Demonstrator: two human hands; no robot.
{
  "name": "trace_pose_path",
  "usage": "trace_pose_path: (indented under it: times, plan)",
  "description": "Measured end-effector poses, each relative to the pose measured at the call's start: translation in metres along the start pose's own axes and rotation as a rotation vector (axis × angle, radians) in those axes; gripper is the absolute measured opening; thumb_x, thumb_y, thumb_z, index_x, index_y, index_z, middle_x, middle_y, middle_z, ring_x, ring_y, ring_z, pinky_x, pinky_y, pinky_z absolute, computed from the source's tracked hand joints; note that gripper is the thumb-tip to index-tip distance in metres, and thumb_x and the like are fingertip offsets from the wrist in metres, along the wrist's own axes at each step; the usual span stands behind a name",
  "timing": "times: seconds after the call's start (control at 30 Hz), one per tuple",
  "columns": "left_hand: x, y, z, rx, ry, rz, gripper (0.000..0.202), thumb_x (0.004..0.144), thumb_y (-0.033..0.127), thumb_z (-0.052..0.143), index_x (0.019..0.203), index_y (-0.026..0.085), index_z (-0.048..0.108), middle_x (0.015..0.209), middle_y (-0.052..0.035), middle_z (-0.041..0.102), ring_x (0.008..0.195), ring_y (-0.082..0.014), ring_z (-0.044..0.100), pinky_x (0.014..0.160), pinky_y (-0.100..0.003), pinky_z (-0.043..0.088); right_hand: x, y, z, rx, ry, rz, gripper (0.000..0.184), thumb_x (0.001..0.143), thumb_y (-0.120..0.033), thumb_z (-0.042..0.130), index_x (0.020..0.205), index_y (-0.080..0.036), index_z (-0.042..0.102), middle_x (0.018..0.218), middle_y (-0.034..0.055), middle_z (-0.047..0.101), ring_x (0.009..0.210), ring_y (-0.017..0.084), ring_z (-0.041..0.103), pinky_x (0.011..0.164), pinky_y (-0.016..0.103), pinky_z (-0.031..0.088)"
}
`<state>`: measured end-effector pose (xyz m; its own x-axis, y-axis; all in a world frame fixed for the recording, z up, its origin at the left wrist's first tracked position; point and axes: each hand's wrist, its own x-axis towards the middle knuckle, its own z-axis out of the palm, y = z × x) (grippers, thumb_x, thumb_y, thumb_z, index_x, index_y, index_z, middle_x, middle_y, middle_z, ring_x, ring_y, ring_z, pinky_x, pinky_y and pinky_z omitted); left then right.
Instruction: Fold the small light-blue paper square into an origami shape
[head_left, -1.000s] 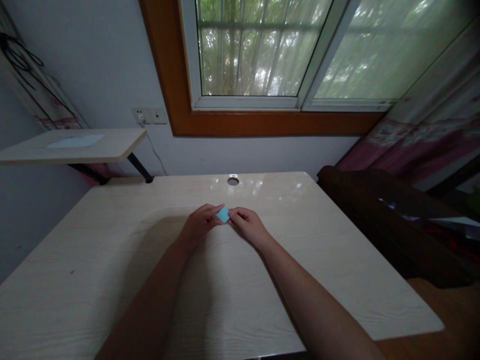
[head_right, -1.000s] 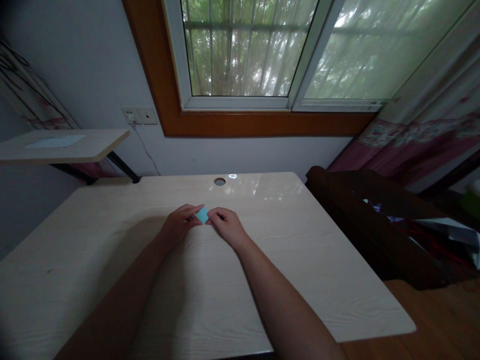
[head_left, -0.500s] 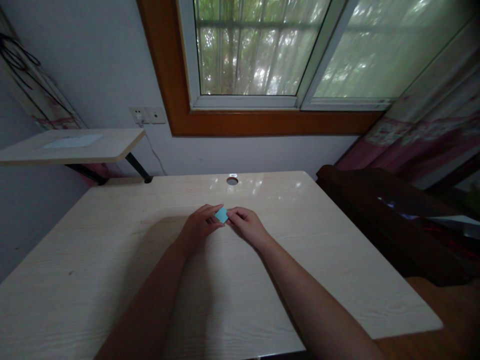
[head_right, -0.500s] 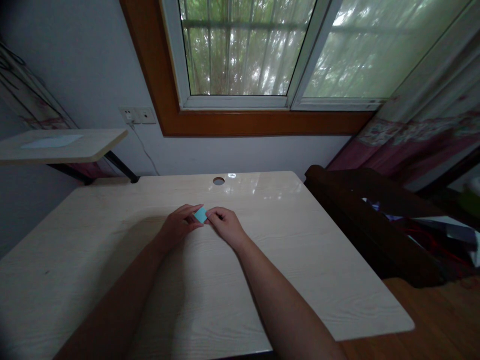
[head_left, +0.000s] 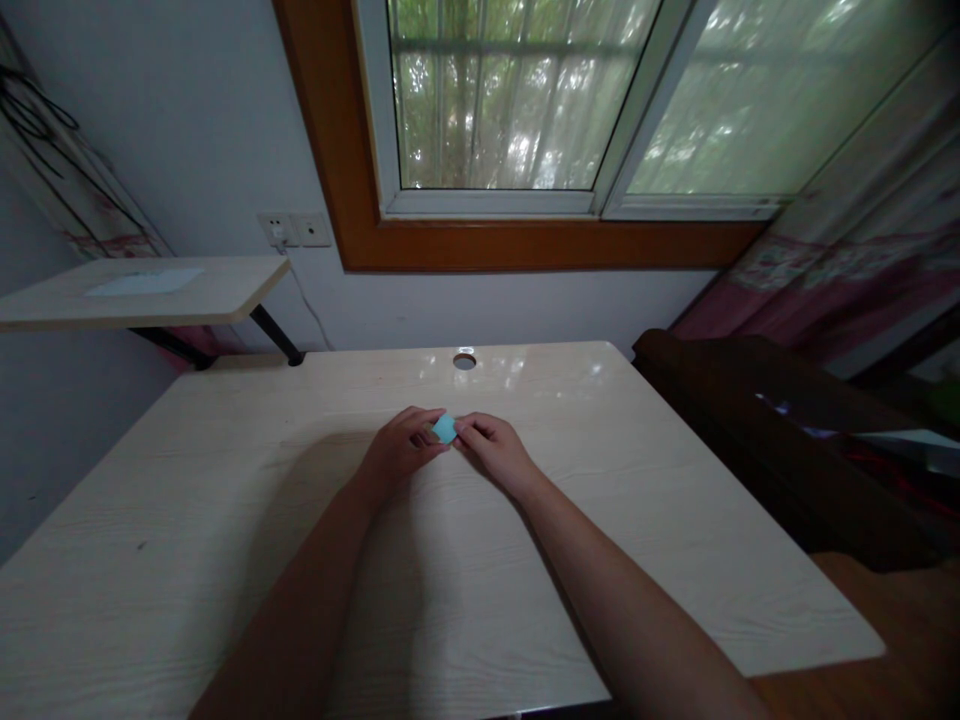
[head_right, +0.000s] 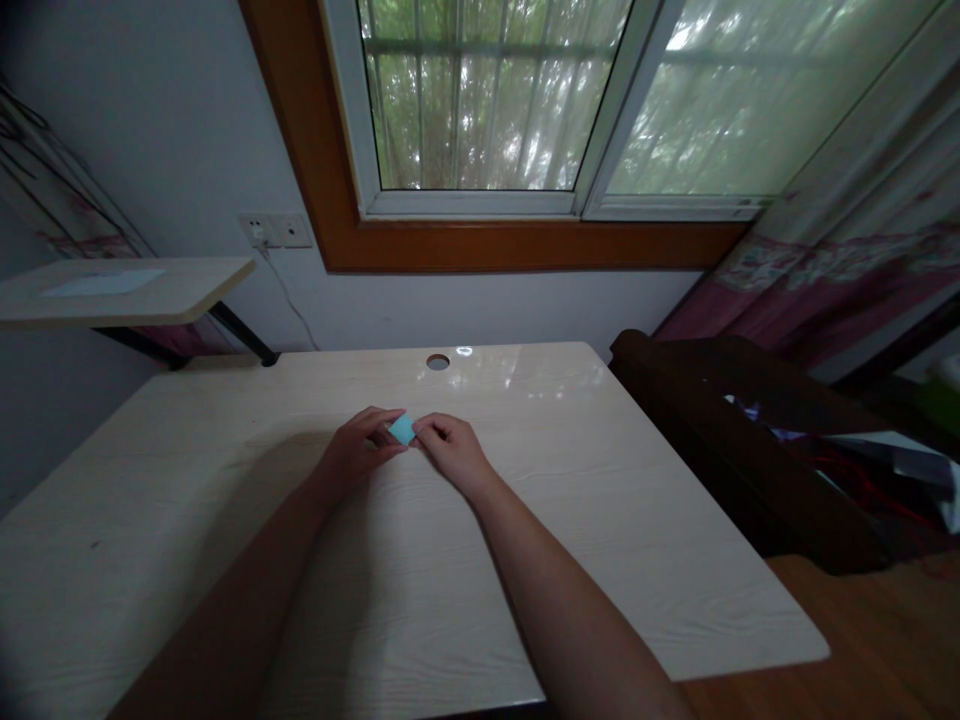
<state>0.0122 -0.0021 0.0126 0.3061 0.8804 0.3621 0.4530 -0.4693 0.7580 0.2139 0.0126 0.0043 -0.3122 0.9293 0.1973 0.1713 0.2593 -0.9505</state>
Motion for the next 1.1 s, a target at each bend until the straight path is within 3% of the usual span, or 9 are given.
trace_pose_path:
  times: [0.2, 0.3, 0.43, 0.57, 0.9, 1.1]
  plan:
    - [0.001, -0.002, -0.001, -0.073, 0.049, -0.022, 0.044, 0.078, 0.038, 0.073, 0.118, 0.022, 0.063, 0.107, -0.0064, 0.065, 0.078, -0.0138, 0.064, 0.072, -0.026, 0.054, 0.001, 0.003, 0.001, 0.012, 0.044, 0.016, 0.027, 0.09, -0.039, 0.054, 0.08, -0.018, 0.068, 0.074, 0.0014, 0.066, 0.069, 0.014, 0.057, 0.064, 0.024, 0.043]
    - [0.001, -0.001, -0.002, -0.13, 0.069, -0.08, 0.04, 0.082, 0.039, 0.069, 0.117, 0.02, 0.064, 0.096, -0.0055, 0.069, 0.074, -0.014, 0.064, 0.07, -0.025, 0.052, 0.001, 0.002, 0.0, -0.014, 0.057, -0.004, 0.026, 0.09, -0.038, 0.054, 0.081, -0.018, 0.069, 0.074, 0.0015, 0.066, 0.068, 0.014, 0.057, 0.063, 0.024, 0.043]
    - [0.001, 0.002, -0.004, -0.11, 0.062, -0.119, 0.024, 0.087, 0.038, 0.061, 0.094, 0.018, 0.072, 0.08, -0.0034, 0.07, 0.072, -0.0142, 0.063, 0.068, -0.023, 0.049, 0.0, -0.004, -0.001, -0.141, 0.022, -0.1, 0.025, 0.092, -0.036, 0.054, 0.084, -0.02, 0.072, 0.078, 0.0022, 0.067, 0.073, 0.015, 0.059, 0.068, 0.025, 0.043]
    - [0.001, 0.003, -0.006, -0.052, 0.053, -0.115, 0.026, 0.089, 0.038, 0.058, 0.081, 0.017, 0.071, 0.073, -0.0025, 0.068, 0.068, -0.0139, 0.061, 0.067, -0.023, 0.046, -0.001, -0.008, -0.001, -0.22, 0.004, -0.185, 0.023, 0.093, -0.034, 0.055, 0.087, -0.021, 0.072, 0.079, 0.0022, 0.066, 0.074, 0.014, 0.059, 0.07, 0.026, 0.043]
    - [0.0, 0.005, -0.003, 0.06, -0.08, -0.046, 0.02, 0.086, 0.031, 0.06, 0.078, 0.016, 0.07, 0.073, -0.0017, 0.068, 0.067, -0.0127, 0.058, 0.064, -0.023, 0.042, -0.004, -0.009, 0.002, -0.252, -0.003, -0.23, 0.015, 0.088, -0.032, 0.062, 0.089, -0.021, 0.072, 0.08, 0.0026, 0.064, 0.071, 0.014, 0.057, 0.065, 0.025, 0.043]
    - [0.001, 0.005, -0.002, 0.065, -0.052, -0.056, 0.017, 0.086, 0.029, 0.06, 0.08, 0.016, 0.07, 0.075, -0.0024, 0.069, 0.069, -0.0137, 0.061, 0.065, -0.023, 0.043, -0.003, -0.009, 0.002, -0.267, 0.006, -0.248, 0.011, 0.088, -0.026, 0.061, 0.085, -0.02, 0.071, 0.077, 0.0019, 0.064, 0.07, 0.013, 0.057, 0.064, 0.024, 0.042]
